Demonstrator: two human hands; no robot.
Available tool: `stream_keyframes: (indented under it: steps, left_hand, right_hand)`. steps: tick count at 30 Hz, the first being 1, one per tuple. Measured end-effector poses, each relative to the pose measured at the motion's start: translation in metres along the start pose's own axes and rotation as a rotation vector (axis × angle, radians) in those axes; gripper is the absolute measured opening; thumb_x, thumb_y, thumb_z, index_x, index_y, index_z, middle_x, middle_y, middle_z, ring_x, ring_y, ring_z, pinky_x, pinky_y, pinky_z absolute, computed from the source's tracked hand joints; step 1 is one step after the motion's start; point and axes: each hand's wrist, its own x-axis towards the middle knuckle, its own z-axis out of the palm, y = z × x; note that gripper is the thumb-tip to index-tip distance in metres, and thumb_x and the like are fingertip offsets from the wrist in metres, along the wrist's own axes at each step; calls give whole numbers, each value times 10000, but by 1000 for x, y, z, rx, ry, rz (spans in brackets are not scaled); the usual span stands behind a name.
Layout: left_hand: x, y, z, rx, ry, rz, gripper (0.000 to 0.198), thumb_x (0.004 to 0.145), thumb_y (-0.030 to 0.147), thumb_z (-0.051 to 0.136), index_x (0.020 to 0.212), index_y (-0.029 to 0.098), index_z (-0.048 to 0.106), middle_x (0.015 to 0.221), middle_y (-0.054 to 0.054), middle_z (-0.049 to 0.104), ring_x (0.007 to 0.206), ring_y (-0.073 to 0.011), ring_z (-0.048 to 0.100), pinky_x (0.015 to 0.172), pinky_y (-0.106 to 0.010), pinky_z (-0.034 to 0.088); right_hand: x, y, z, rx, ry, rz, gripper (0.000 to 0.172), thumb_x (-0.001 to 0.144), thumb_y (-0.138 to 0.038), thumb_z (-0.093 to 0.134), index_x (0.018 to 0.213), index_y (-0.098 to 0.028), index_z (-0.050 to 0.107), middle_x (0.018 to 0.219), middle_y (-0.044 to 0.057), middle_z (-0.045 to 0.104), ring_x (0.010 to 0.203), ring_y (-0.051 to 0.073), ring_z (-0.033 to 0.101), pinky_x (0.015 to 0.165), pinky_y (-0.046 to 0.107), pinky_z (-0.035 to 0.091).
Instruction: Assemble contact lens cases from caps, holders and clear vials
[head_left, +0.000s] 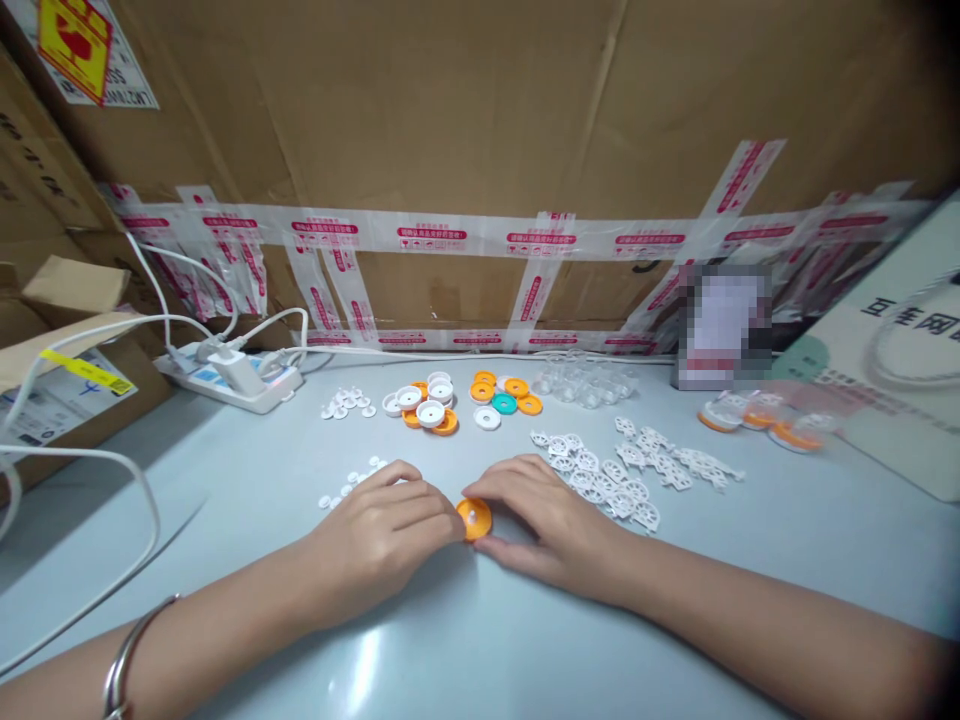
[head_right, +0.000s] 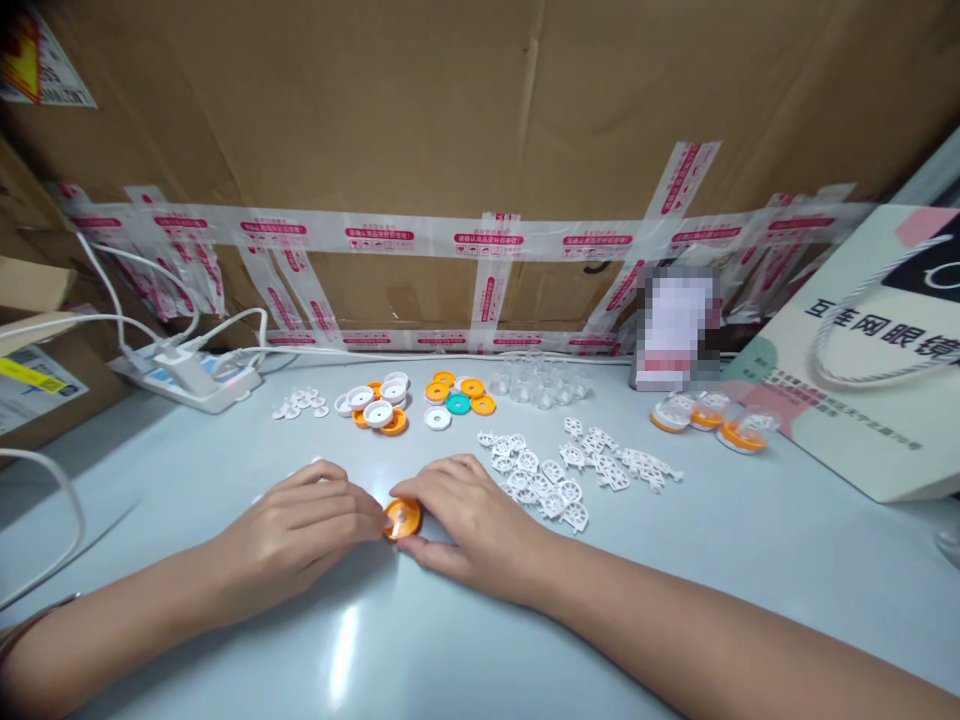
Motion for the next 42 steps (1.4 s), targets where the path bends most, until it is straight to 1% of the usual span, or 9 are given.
stream_keyframes:
  steps: [7,12,17,21,22,24,28,31,42]
  left_hand:
    - [2,-8,-5,-37,-35,-85,243,866,91,444,1036,210,571,914,-38,647,841,-146,571,746,-288,384]
    - [0,-8,-4,-37,-105,-123,327,863,100,424,1127,241,557,971,-63,610,873,-167,545,753,-314,381]
    - [3,-4,-4,-55,-138,-130,355,840,90,437,1137,243,555,981,-69,604,894,-176,543,772,-321,390]
    - [5,-11,-16,-105,-25,-185,253,865,134,440,1058,214,582,960,-62,615,873,-159,560,771,-298,412]
    - [5,-16,-22,-104,17,-219,222,871,145,437,1017,200,594,945,-62,619,869,-158,564,771,-292,419]
    - [2,-30,-33,-87,35,-311,188,874,169,437,951,180,608,928,-64,622,874,-162,568,775,-283,431]
    - [-7,-60,-49,-88,-221,-443,160,855,220,469,879,201,625,875,-30,629,797,-150,581,713,-250,442]
    - [-10,-71,-51,-136,-321,-482,155,845,240,487,871,203,636,851,-26,637,772,-145,583,707,-243,443]
    - [-9,-77,-46,-207,-328,-496,179,826,294,511,841,181,649,842,-43,653,747,-143,594,689,-233,452]
  right_hand:
    - [-2,4,1,-24,32,84,259,815,-298,590,1046,-200,525,975,40,616,957,172,536,863,338,377]
    - [-2,4,1,-13,27,83,236,824,-302,581,1034,-205,534,964,46,622,959,183,534,856,347,376]
    - [-1,4,0,-6,26,82,237,827,-292,578,1043,-206,529,979,43,624,969,177,534,860,341,374]
    - [0,2,0,-22,30,84,232,822,-266,572,1043,-209,526,968,34,623,952,166,542,861,335,377]
    - [0,2,0,-29,34,83,223,821,-254,568,1036,-209,528,960,32,623,944,164,545,860,333,379]
    - [0,1,0,-37,40,84,204,817,-231,558,1018,-208,532,945,31,625,928,162,551,853,332,383]
    - [2,1,1,-27,43,92,202,803,-212,561,1003,-208,533,946,35,625,924,171,551,850,341,384]
    - [2,2,1,-20,58,79,242,787,-234,587,1019,-204,527,973,44,621,950,182,546,860,348,382]
    - [0,-2,-4,-14,99,25,189,840,-225,522,1028,-212,527,965,45,627,951,174,549,858,349,386]
